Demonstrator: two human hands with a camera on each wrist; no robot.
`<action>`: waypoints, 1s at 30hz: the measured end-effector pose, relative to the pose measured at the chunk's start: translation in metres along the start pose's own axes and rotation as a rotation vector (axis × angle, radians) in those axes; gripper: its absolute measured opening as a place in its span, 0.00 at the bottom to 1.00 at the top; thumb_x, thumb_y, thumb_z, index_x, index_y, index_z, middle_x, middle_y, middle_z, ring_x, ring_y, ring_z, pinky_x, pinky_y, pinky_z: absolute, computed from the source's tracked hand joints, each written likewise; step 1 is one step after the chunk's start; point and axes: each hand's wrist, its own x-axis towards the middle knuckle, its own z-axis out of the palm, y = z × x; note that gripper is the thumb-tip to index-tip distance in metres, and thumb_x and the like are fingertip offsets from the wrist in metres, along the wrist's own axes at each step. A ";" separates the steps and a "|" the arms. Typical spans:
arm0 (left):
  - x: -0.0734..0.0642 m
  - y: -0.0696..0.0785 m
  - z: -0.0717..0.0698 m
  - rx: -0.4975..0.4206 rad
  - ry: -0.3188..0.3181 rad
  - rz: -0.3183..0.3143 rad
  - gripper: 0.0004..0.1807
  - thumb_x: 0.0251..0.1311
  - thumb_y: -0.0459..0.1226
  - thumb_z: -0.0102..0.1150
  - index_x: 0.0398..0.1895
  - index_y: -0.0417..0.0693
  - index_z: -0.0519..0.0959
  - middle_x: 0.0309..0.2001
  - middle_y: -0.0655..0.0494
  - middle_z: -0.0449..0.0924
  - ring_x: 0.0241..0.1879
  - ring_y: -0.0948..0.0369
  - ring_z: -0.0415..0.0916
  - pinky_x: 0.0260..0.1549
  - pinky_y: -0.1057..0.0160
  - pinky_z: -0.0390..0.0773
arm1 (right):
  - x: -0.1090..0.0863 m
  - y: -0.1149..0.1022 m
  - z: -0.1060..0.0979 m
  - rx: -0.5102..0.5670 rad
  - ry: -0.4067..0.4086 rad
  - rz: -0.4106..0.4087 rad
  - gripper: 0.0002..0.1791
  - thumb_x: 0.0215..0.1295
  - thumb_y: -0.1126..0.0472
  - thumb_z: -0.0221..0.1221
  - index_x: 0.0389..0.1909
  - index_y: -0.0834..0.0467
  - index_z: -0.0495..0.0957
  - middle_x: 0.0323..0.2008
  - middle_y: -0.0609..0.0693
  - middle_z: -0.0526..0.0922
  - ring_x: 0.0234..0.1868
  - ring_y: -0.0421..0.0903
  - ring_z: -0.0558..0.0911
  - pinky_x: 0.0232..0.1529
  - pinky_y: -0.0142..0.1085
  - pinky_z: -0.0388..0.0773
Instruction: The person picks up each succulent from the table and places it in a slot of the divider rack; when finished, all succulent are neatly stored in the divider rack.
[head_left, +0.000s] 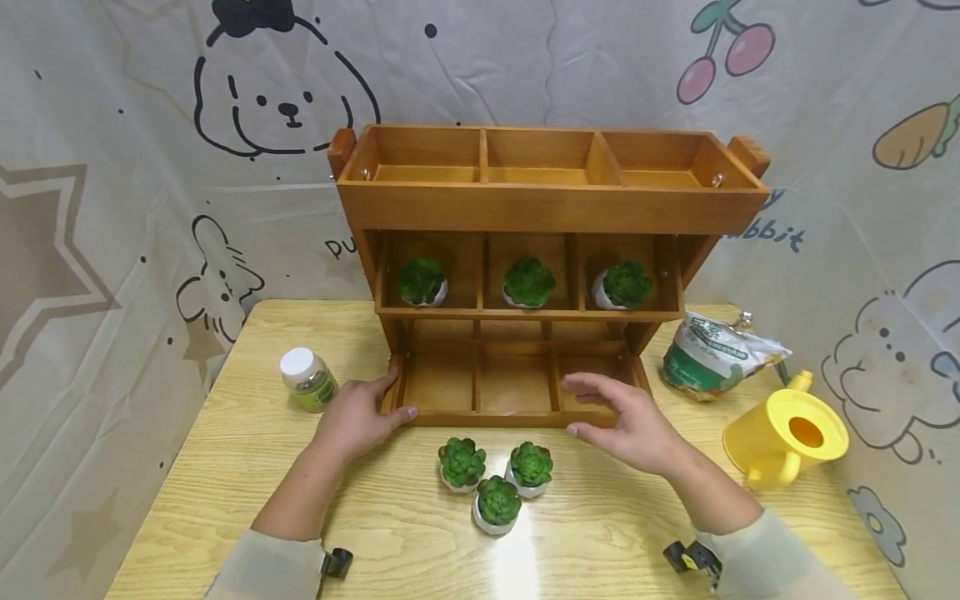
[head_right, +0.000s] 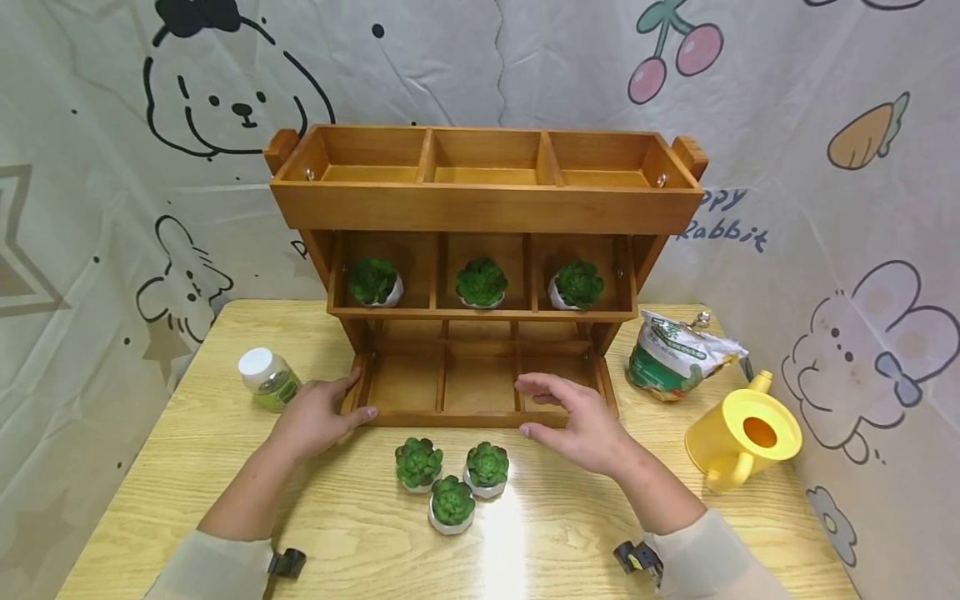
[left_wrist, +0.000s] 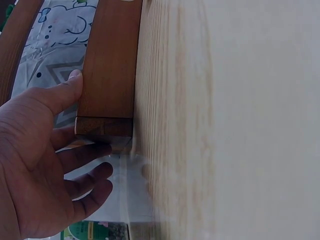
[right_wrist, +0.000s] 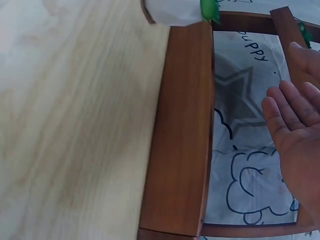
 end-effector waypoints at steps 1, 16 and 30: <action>0.000 0.000 0.000 -0.001 0.001 0.001 0.47 0.62 0.63 0.66 0.79 0.50 0.66 0.65 0.34 0.76 0.65 0.36 0.73 0.63 0.36 0.72 | 0.000 0.001 0.002 0.003 -0.012 0.008 0.34 0.59 0.68 0.74 0.67 0.55 0.76 0.61 0.53 0.83 0.57 0.58 0.84 0.59 0.46 0.81; 0.000 -0.001 0.000 -0.002 0.010 0.008 0.47 0.62 0.63 0.67 0.78 0.50 0.67 0.64 0.35 0.77 0.64 0.37 0.75 0.62 0.37 0.73 | -0.002 0.005 0.023 0.022 -0.200 0.037 0.36 0.60 0.51 0.76 0.68 0.56 0.75 0.61 0.51 0.83 0.60 0.52 0.83 0.63 0.52 0.77; 0.000 -0.002 0.001 -0.003 0.012 0.008 0.48 0.61 0.63 0.66 0.78 0.50 0.67 0.65 0.35 0.77 0.65 0.37 0.73 0.61 0.36 0.73 | -0.004 0.009 0.040 -0.028 -0.350 0.054 0.45 0.55 0.45 0.77 0.72 0.56 0.73 0.67 0.50 0.78 0.61 0.55 0.82 0.63 0.53 0.77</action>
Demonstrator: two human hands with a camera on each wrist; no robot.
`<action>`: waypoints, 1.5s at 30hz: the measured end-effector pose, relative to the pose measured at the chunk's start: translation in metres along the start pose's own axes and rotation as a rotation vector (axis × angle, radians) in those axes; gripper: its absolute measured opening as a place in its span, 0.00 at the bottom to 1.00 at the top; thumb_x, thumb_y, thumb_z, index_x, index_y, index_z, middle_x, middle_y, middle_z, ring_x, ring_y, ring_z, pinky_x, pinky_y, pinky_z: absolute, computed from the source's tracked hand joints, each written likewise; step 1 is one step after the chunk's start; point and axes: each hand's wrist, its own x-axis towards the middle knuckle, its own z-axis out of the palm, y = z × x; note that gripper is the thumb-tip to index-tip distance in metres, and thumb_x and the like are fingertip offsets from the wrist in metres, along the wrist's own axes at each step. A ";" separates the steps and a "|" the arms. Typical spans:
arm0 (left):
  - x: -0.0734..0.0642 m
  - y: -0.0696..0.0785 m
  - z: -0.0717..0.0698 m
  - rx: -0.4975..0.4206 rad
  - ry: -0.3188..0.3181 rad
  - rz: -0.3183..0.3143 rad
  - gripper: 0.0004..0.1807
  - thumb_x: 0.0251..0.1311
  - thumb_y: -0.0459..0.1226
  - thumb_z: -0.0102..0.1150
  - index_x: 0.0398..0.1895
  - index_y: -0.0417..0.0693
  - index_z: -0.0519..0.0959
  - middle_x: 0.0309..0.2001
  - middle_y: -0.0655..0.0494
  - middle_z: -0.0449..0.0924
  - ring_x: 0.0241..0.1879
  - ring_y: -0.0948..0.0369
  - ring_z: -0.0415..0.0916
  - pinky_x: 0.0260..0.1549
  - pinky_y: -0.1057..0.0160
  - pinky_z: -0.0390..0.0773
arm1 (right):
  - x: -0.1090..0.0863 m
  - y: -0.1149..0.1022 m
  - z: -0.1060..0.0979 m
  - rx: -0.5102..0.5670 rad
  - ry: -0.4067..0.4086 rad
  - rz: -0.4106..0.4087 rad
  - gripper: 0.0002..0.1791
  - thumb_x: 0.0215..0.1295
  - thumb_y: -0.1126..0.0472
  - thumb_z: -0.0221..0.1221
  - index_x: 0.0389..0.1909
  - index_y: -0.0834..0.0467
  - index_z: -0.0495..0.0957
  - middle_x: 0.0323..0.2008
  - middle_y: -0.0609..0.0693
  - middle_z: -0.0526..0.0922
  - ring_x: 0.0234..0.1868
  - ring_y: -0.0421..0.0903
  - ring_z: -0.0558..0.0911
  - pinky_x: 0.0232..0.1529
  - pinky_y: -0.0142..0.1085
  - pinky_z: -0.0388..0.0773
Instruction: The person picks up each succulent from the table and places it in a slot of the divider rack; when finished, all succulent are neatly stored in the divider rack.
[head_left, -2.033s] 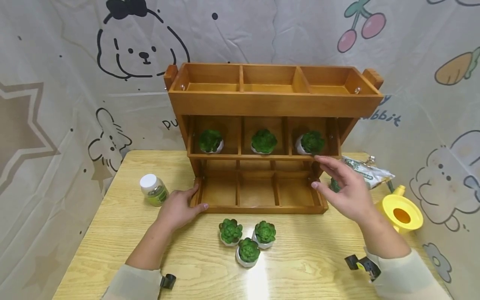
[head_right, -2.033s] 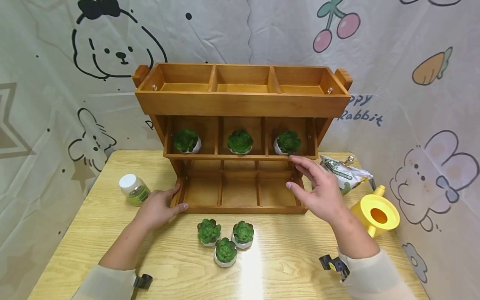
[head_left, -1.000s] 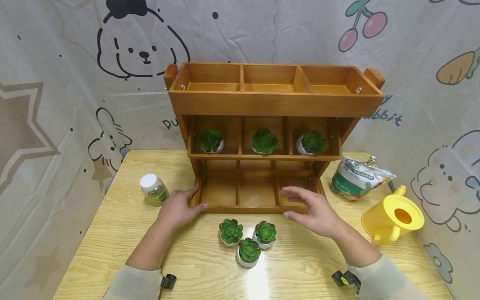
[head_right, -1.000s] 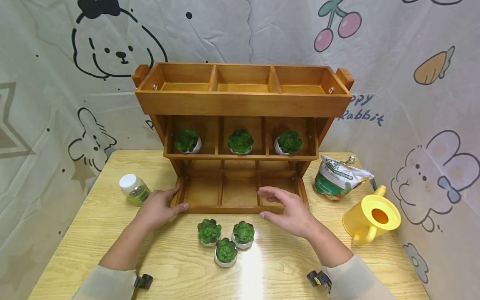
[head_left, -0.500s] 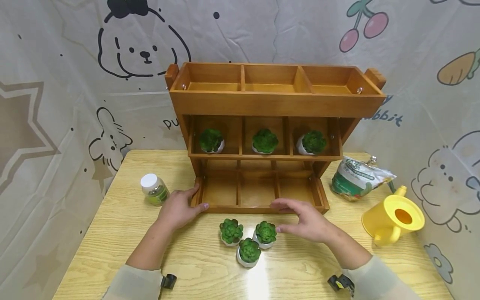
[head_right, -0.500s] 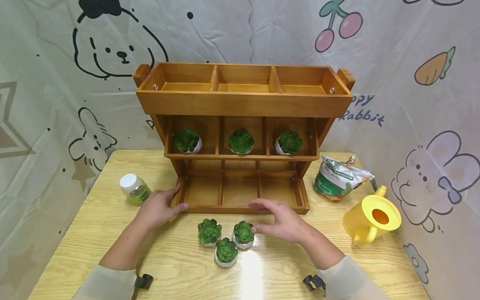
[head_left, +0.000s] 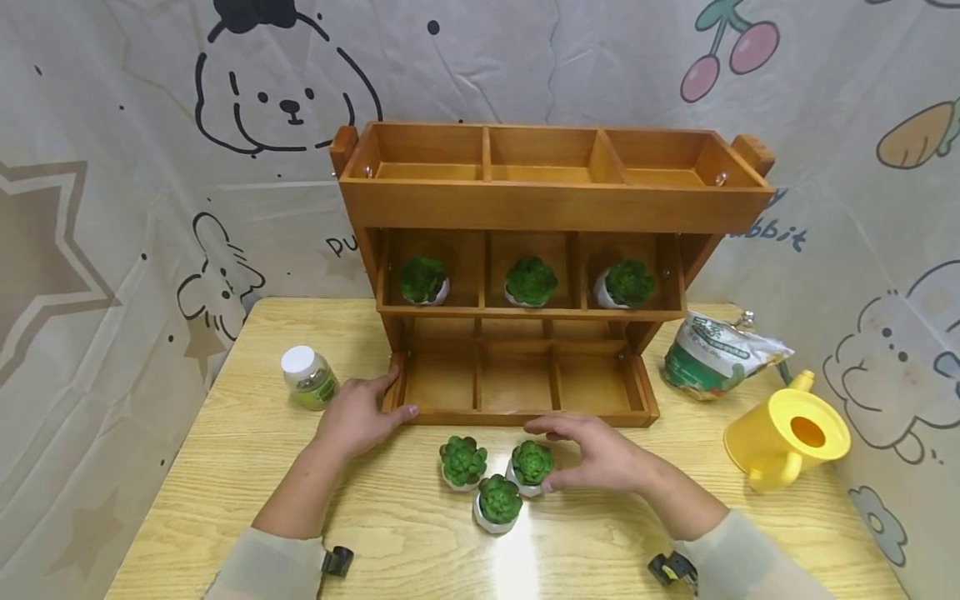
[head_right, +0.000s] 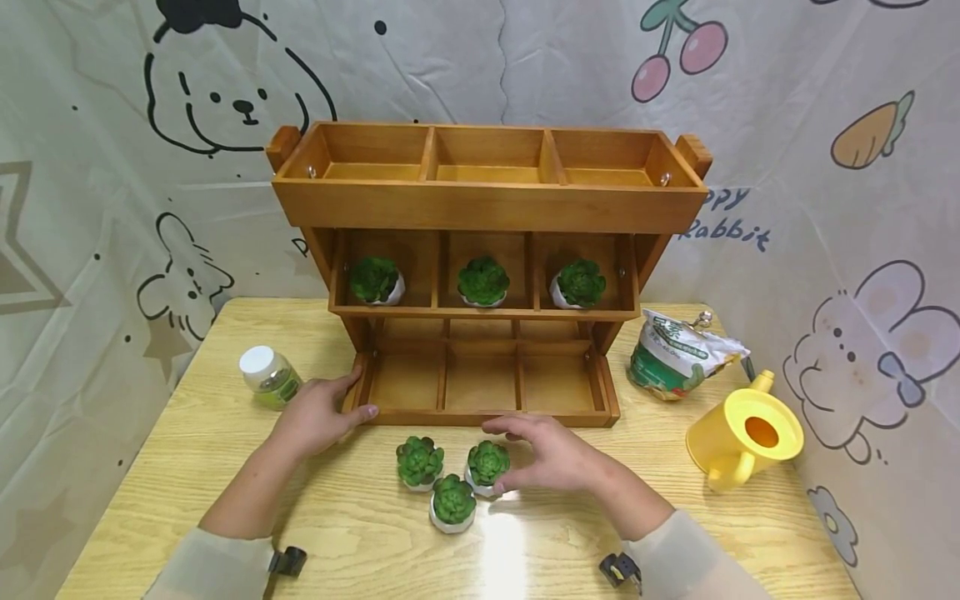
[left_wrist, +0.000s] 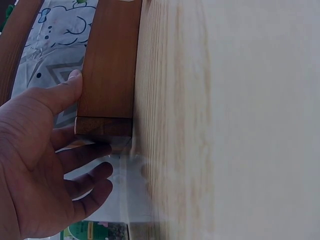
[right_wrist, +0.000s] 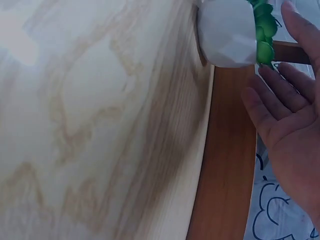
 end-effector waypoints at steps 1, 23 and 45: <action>0.000 0.000 0.000 0.002 0.002 0.005 0.47 0.62 0.63 0.66 0.78 0.49 0.67 0.65 0.35 0.77 0.64 0.36 0.73 0.61 0.35 0.73 | 0.000 0.000 0.001 -0.009 -0.005 0.003 0.45 0.55 0.44 0.77 0.72 0.56 0.72 0.67 0.49 0.78 0.62 0.54 0.81 0.63 0.53 0.77; -0.001 0.002 0.000 0.017 -0.011 -0.018 0.48 0.62 0.64 0.66 0.79 0.51 0.66 0.65 0.34 0.76 0.65 0.36 0.72 0.62 0.35 0.71 | 0.009 0.000 0.016 -0.010 -0.118 0.127 0.54 0.47 0.50 0.82 0.76 0.52 0.68 0.68 0.43 0.77 0.65 0.44 0.77 0.70 0.46 0.70; 0.000 0.002 -0.002 0.010 0.003 0.005 0.47 0.62 0.63 0.66 0.78 0.49 0.67 0.64 0.35 0.78 0.64 0.36 0.75 0.61 0.36 0.73 | 0.013 0.001 0.018 -0.009 -0.128 0.144 0.44 0.48 0.52 0.82 0.68 0.51 0.76 0.54 0.39 0.83 0.55 0.39 0.81 0.62 0.40 0.78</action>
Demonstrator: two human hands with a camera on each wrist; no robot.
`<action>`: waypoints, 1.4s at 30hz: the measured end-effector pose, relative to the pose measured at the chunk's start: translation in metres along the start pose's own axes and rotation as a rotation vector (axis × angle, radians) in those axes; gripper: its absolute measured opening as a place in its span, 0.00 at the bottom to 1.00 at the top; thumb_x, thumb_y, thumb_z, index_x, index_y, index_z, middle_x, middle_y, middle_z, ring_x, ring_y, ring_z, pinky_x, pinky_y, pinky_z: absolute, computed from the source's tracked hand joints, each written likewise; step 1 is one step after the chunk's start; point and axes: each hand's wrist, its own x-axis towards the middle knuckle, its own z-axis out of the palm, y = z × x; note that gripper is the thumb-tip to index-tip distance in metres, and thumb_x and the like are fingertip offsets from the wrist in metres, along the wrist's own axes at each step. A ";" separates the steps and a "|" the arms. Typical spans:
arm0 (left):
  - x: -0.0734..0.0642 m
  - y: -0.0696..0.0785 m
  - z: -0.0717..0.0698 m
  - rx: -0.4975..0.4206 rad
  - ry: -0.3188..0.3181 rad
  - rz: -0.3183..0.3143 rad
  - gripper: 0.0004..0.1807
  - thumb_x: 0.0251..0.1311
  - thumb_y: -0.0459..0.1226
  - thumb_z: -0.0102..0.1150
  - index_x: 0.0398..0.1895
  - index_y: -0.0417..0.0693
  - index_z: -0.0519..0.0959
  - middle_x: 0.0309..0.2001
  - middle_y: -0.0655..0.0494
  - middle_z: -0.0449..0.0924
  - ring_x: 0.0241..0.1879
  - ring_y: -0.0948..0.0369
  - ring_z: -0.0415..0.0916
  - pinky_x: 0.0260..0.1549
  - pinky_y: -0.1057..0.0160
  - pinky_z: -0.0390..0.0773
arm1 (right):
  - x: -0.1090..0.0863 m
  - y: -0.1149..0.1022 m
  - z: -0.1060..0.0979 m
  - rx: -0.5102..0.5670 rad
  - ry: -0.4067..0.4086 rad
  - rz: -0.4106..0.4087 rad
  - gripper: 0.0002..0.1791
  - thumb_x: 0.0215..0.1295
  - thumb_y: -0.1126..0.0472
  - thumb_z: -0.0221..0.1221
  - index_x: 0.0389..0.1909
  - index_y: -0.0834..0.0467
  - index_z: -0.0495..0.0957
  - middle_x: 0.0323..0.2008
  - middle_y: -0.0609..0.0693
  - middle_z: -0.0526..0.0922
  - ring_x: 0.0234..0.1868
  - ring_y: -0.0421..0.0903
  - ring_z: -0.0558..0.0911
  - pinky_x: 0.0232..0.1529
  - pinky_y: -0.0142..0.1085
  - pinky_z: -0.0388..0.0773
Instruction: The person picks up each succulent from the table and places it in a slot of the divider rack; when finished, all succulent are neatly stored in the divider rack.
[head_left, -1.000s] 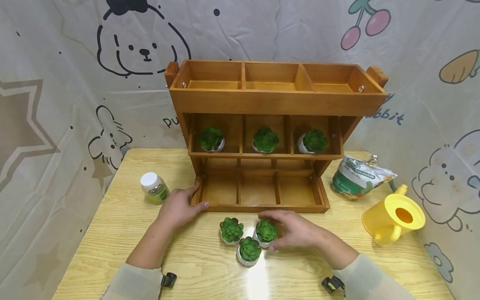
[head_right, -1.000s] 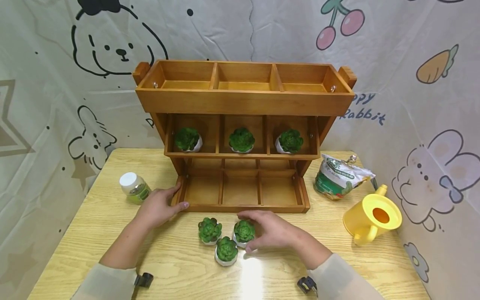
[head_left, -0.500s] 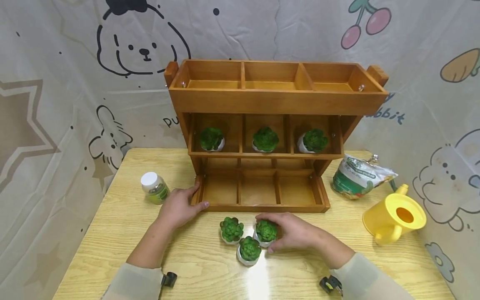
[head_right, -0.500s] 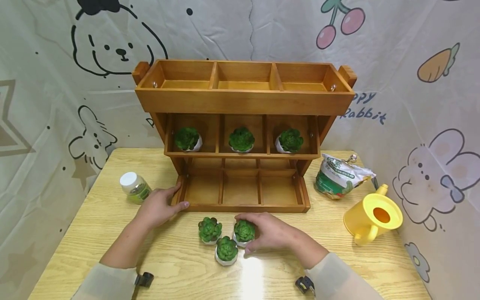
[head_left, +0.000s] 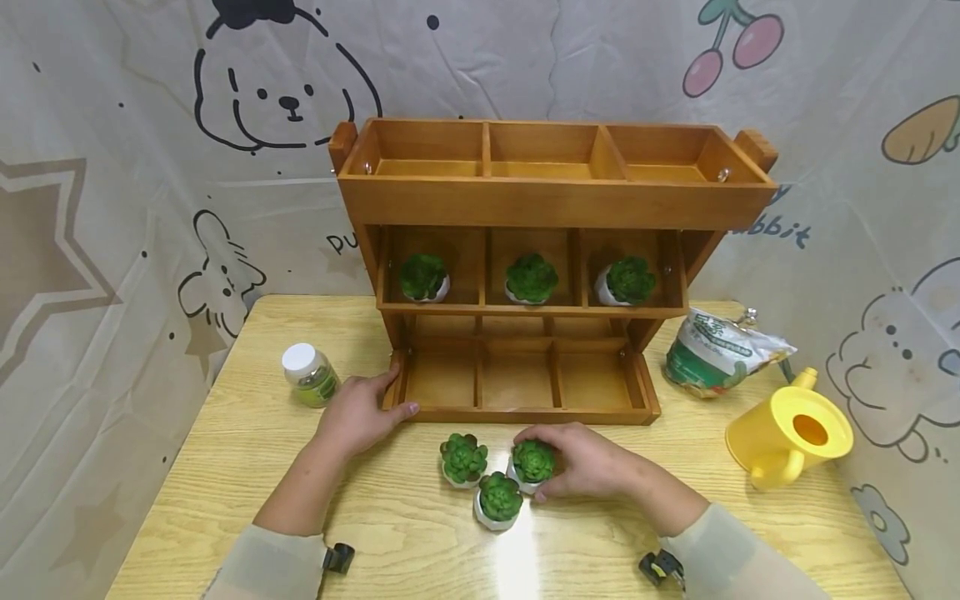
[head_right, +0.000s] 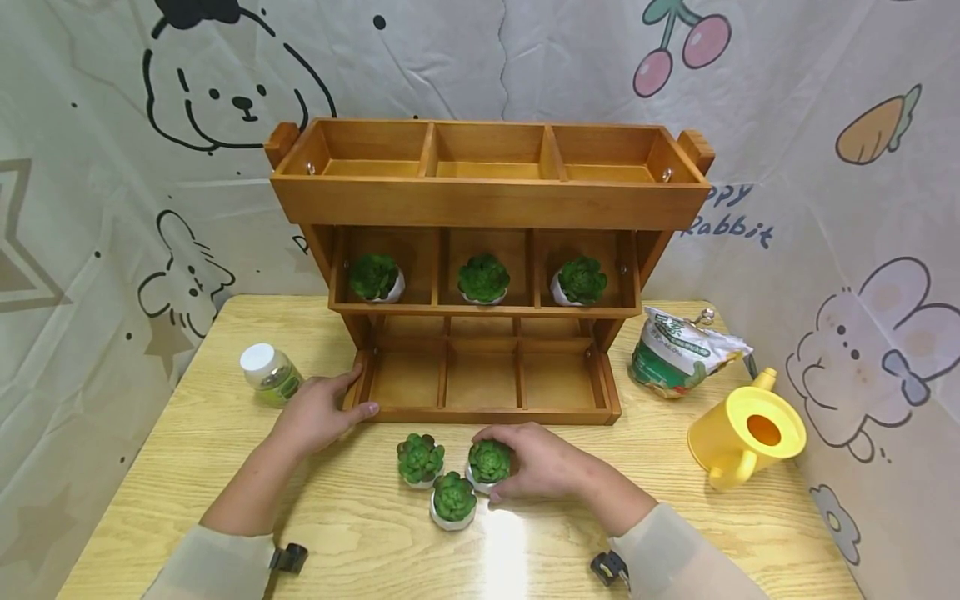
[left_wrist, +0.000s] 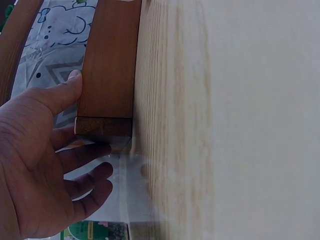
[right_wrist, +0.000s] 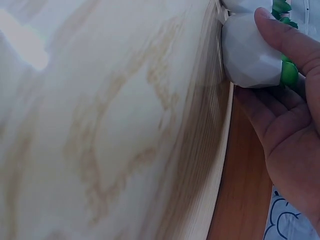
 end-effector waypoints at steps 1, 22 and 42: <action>0.000 0.000 0.000 -0.002 -0.001 -0.002 0.47 0.62 0.63 0.66 0.78 0.49 0.67 0.64 0.35 0.78 0.64 0.37 0.75 0.61 0.37 0.74 | 0.000 0.000 0.000 -0.005 0.002 0.000 0.44 0.48 0.52 0.82 0.68 0.50 0.76 0.54 0.39 0.84 0.54 0.38 0.81 0.61 0.40 0.78; 0.000 0.001 0.000 -0.012 -0.006 -0.002 0.46 0.62 0.61 0.67 0.78 0.49 0.67 0.63 0.35 0.79 0.63 0.37 0.76 0.61 0.37 0.74 | -0.012 -0.001 -0.019 -0.048 0.073 0.005 0.41 0.50 0.51 0.81 0.67 0.50 0.77 0.53 0.40 0.84 0.50 0.38 0.83 0.55 0.38 0.81; 0.000 0.000 0.000 -0.013 -0.015 0.007 0.46 0.63 0.61 0.67 0.78 0.49 0.66 0.62 0.36 0.80 0.62 0.38 0.77 0.60 0.37 0.76 | -0.021 0.000 -0.058 -0.084 0.172 -0.062 0.39 0.51 0.46 0.80 0.63 0.53 0.78 0.47 0.40 0.87 0.45 0.38 0.85 0.47 0.38 0.84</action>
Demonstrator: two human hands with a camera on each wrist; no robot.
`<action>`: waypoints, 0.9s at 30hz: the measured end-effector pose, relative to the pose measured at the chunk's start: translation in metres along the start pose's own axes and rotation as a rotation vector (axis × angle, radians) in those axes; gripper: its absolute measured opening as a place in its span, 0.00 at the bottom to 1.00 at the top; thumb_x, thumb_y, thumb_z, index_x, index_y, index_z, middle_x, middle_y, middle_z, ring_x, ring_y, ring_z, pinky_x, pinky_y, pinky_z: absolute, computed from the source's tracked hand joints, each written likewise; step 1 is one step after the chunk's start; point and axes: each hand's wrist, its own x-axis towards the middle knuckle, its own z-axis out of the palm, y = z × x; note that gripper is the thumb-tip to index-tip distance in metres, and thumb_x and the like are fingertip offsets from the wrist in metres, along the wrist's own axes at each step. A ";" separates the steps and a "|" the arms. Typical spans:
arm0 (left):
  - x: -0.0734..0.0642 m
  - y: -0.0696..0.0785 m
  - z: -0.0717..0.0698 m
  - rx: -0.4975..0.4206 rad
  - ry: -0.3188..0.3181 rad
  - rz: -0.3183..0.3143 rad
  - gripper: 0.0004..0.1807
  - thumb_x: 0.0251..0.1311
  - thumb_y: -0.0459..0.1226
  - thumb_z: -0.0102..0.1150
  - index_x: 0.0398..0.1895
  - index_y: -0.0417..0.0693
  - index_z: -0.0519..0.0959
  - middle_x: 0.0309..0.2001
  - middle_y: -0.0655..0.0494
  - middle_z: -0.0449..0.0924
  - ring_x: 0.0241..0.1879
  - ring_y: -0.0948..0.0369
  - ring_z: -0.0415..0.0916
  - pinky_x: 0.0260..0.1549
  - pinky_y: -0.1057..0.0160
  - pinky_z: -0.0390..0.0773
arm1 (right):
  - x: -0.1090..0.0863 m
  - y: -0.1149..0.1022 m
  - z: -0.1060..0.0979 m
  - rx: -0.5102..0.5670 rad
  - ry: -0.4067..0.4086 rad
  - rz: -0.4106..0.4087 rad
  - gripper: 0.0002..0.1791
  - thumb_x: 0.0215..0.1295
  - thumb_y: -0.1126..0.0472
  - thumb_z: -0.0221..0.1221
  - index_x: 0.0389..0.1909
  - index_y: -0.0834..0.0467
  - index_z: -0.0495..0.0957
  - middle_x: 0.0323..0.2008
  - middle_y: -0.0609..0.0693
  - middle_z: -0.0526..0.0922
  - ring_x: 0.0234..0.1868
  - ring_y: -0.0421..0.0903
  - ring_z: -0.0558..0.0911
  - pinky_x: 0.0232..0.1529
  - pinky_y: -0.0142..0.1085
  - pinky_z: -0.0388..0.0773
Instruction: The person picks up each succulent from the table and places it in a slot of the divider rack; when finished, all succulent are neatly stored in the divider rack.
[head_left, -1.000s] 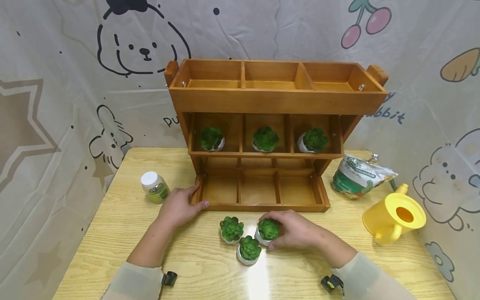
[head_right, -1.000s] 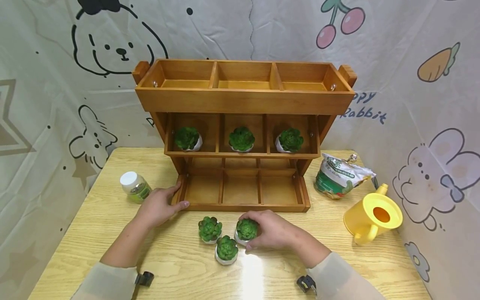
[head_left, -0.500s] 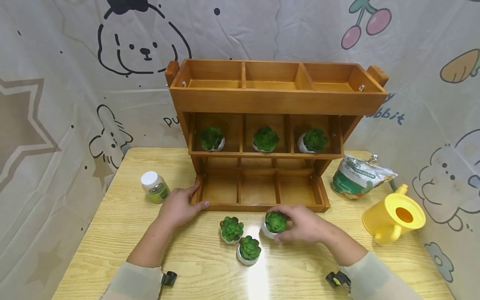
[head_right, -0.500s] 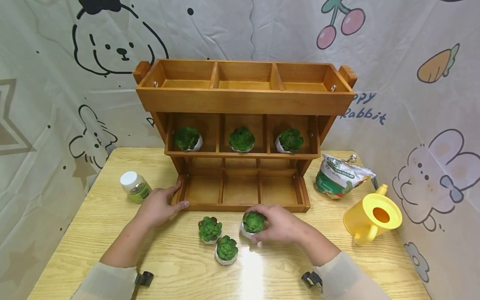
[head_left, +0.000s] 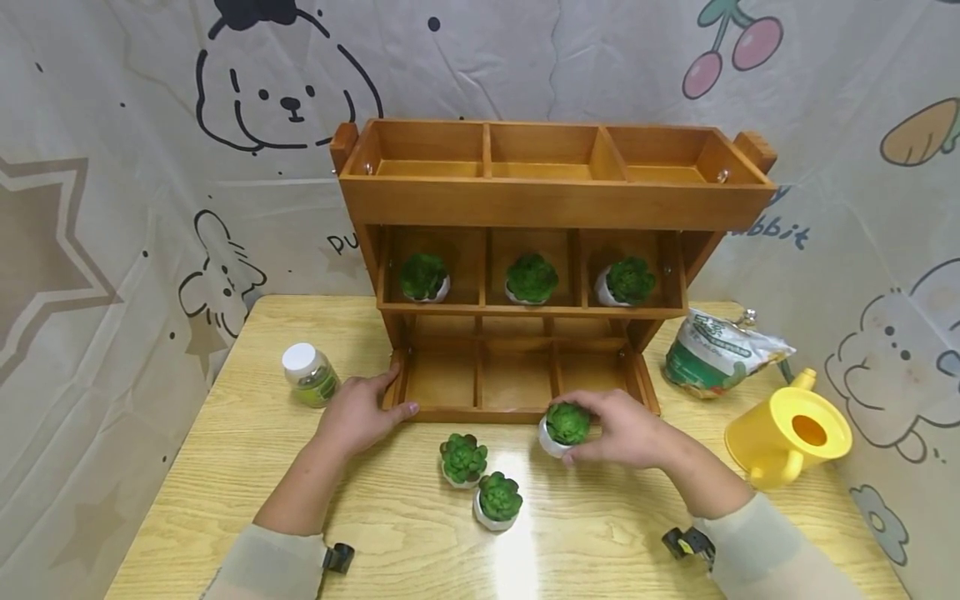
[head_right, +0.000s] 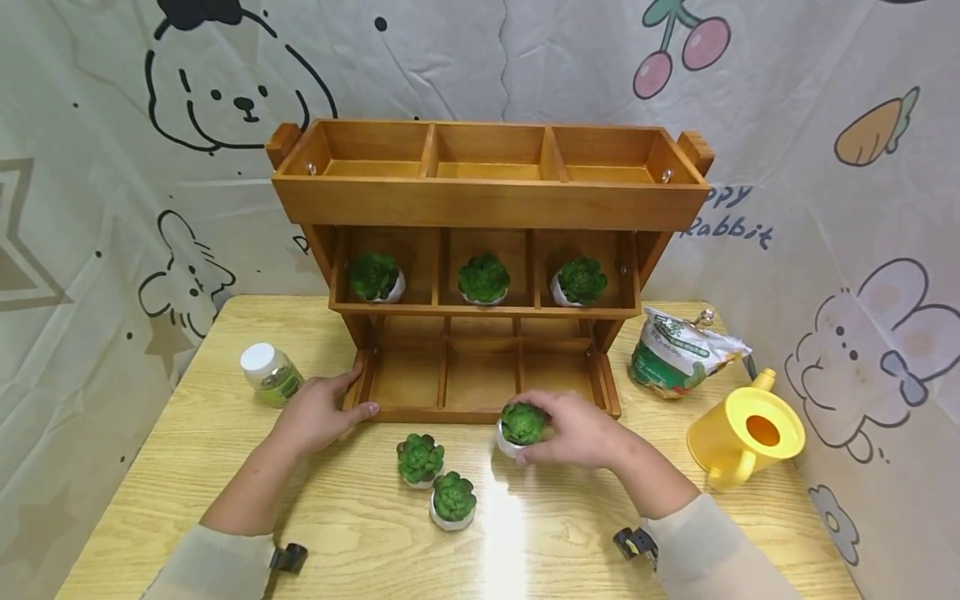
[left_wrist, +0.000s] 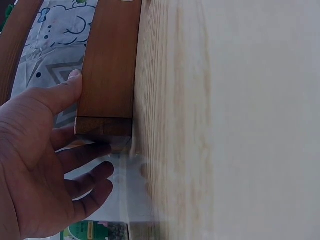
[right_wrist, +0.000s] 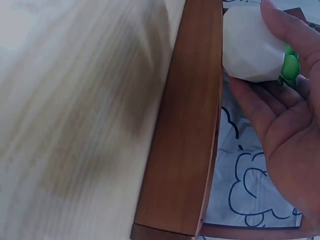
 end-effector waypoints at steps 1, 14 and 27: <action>0.000 0.000 0.000 0.000 0.000 -0.002 0.46 0.63 0.61 0.67 0.78 0.49 0.66 0.62 0.36 0.80 0.62 0.38 0.77 0.60 0.38 0.76 | 0.000 0.000 -0.002 0.000 0.003 -0.004 0.39 0.51 0.46 0.80 0.63 0.53 0.78 0.47 0.41 0.87 0.45 0.38 0.85 0.47 0.38 0.84; 0.001 -0.002 0.001 -0.009 -0.004 -0.004 0.48 0.62 0.64 0.66 0.79 0.50 0.66 0.63 0.37 0.79 0.62 0.39 0.77 0.60 0.38 0.75 | 0.002 0.009 -0.022 -0.017 0.040 0.026 0.38 0.53 0.42 0.78 0.62 0.52 0.78 0.45 0.39 0.86 0.44 0.38 0.84 0.47 0.40 0.84; 0.001 -0.002 0.001 -0.006 0.010 -0.002 0.46 0.62 0.62 0.67 0.78 0.50 0.67 0.62 0.37 0.80 0.61 0.38 0.77 0.59 0.37 0.76 | 0.005 0.023 -0.032 -0.068 0.080 0.110 0.40 0.51 0.42 0.80 0.63 0.52 0.78 0.45 0.43 0.87 0.44 0.41 0.84 0.47 0.42 0.83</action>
